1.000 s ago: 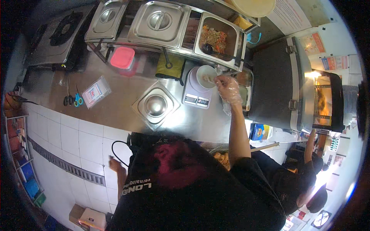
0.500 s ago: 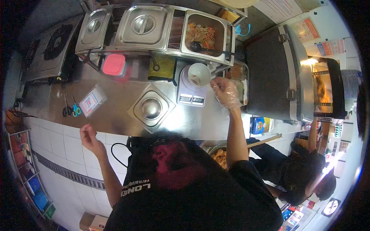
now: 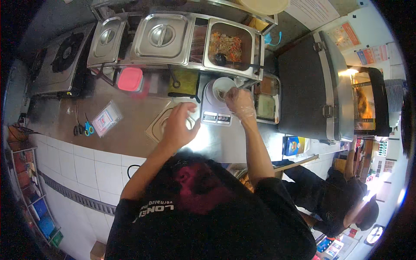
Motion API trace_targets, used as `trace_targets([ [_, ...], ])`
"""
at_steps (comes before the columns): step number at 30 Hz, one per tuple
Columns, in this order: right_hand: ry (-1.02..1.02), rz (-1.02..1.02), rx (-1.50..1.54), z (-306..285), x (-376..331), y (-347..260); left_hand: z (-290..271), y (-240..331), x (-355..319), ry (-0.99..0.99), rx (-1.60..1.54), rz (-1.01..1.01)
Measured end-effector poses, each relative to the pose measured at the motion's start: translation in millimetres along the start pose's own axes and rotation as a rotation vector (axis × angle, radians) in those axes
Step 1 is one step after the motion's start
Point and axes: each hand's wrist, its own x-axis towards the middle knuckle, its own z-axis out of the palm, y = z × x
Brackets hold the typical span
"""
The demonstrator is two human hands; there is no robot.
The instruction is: Assembling food packages by portioning rice, eggs, and fried chicken into containers in a commercial kitchen.
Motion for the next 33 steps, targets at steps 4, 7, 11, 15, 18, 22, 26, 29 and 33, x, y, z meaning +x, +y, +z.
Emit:
trace_targets([
  [4,0.057,0.02,0.354,-34,-21,-6,38,8,27,0.09,0.035,0.211],
  [7,0.091,-0.017,0.773,-39,-36,-8,46,22,39,0.055,-0.003,0.213],
  [11,-0.002,0.001,0.811,-65,-54,-33,38,31,49,0.116,-0.044,0.28],
  [15,-0.022,0.011,0.685,-82,-59,-47,27,39,47,0.206,0.032,0.374],
  [18,-0.035,-0.035,0.684,-81,-60,-51,25,37,46,0.237,0.039,0.408],
  [22,-0.155,-0.066,0.838,-73,-59,-44,15,41,47,0.251,-0.046,0.41],
  [26,-0.233,-0.086,1.014,-91,-58,-52,9,40,48,0.263,-0.036,0.495],
  [29,0.193,0.019,0.989,-98,-45,-34,9,41,45,0.25,-0.123,0.4],
  [33,0.699,0.301,0.734,-85,1,0,10,47,47,0.252,-0.132,0.376],
])
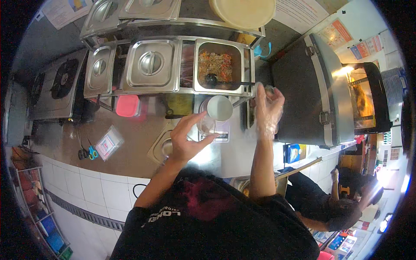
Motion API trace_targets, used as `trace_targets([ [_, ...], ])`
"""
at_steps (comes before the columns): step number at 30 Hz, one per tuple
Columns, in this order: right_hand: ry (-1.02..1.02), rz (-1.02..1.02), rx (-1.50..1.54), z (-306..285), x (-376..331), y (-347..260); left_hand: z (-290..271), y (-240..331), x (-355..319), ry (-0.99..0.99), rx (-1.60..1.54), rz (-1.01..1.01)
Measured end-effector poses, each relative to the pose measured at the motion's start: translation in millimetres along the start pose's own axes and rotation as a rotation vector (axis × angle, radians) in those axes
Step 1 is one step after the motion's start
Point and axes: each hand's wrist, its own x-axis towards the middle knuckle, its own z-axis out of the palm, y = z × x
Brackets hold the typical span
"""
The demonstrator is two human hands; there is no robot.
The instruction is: Assembling food packages by portioning rice, eggs, and fried chicken into containers in a commercial kitchen.
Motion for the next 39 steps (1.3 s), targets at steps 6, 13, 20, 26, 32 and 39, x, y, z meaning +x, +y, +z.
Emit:
trace_targets([
  [6,-0.162,0.281,0.356,10,43,18,-3,-2,-5,-0.048,-0.026,0.077],
  [13,-0.481,0.077,0.254,45,23,-35,-8,5,-5,-0.038,-0.041,0.048],
  [20,-0.522,-0.421,0.019,34,17,-41,-17,11,2,-0.026,-0.007,0.01],
  [26,-0.496,-0.08,0.368,45,15,-12,-13,16,21,0.053,-0.049,-0.074],
  [32,-0.47,0.047,0.539,37,20,-8,-16,18,44,0.054,-0.098,-0.11],
  [39,-0.697,-0.433,0.157,31,15,-11,-21,15,58,0.189,-0.124,-0.12],
])
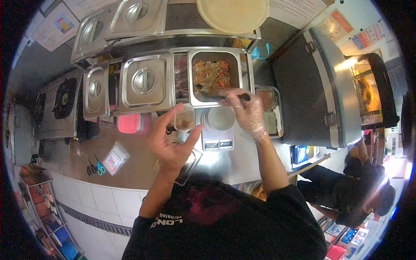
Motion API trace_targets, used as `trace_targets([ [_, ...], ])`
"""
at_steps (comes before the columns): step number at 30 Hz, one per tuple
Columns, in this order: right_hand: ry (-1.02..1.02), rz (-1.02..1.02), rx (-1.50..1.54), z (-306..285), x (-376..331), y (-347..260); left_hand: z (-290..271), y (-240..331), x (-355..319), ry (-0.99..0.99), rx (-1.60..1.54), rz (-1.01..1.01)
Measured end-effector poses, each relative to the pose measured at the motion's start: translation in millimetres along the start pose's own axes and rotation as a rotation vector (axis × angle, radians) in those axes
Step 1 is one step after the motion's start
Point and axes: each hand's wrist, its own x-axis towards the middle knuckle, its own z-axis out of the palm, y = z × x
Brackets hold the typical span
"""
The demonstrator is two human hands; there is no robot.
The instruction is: Assembling food packages by portioning rice, eggs, and fried chicken into containers in a commercial kitchen.
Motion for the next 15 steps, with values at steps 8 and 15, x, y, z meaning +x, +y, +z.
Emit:
trace_targets([
  [8,0.399,0.278,0.5,-5,2,13,0,4,7,0.029,0.024,0.008],
  [15,0.441,0.235,0.42,-7,-4,16,5,9,18,-0.016,0.037,0.021],
])
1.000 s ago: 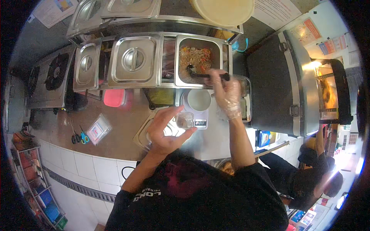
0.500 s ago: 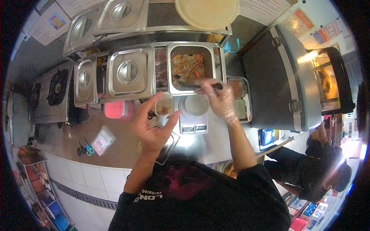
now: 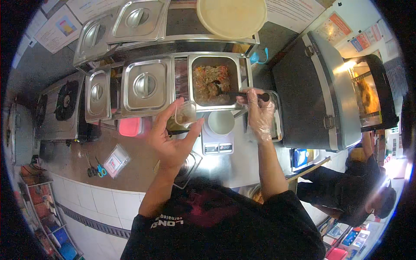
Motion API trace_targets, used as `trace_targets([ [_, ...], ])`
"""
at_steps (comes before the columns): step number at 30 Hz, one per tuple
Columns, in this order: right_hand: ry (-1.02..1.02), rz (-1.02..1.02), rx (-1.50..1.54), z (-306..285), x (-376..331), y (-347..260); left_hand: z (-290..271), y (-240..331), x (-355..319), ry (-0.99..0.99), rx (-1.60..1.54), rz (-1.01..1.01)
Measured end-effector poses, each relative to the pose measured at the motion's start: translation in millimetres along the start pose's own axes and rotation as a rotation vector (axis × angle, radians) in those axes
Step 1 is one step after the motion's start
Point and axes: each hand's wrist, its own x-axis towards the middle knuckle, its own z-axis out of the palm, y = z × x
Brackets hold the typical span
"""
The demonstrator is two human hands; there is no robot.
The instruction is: Assembling food packages by portioning rice, eggs, and fried chicken into containers in a commercial kitchen.
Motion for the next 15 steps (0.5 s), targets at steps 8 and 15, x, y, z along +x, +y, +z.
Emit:
trace_targets([
  [8,0.062,0.016,0.017,-2.3,3.2,2.2,3.3,1.3,0.6,-0.05,0.017,-0.003],
  [15,0.06,0.037,0.037,-3.8,5.5,0.4,6.1,-3.7,2.6,0.026,-0.025,0.028],
])
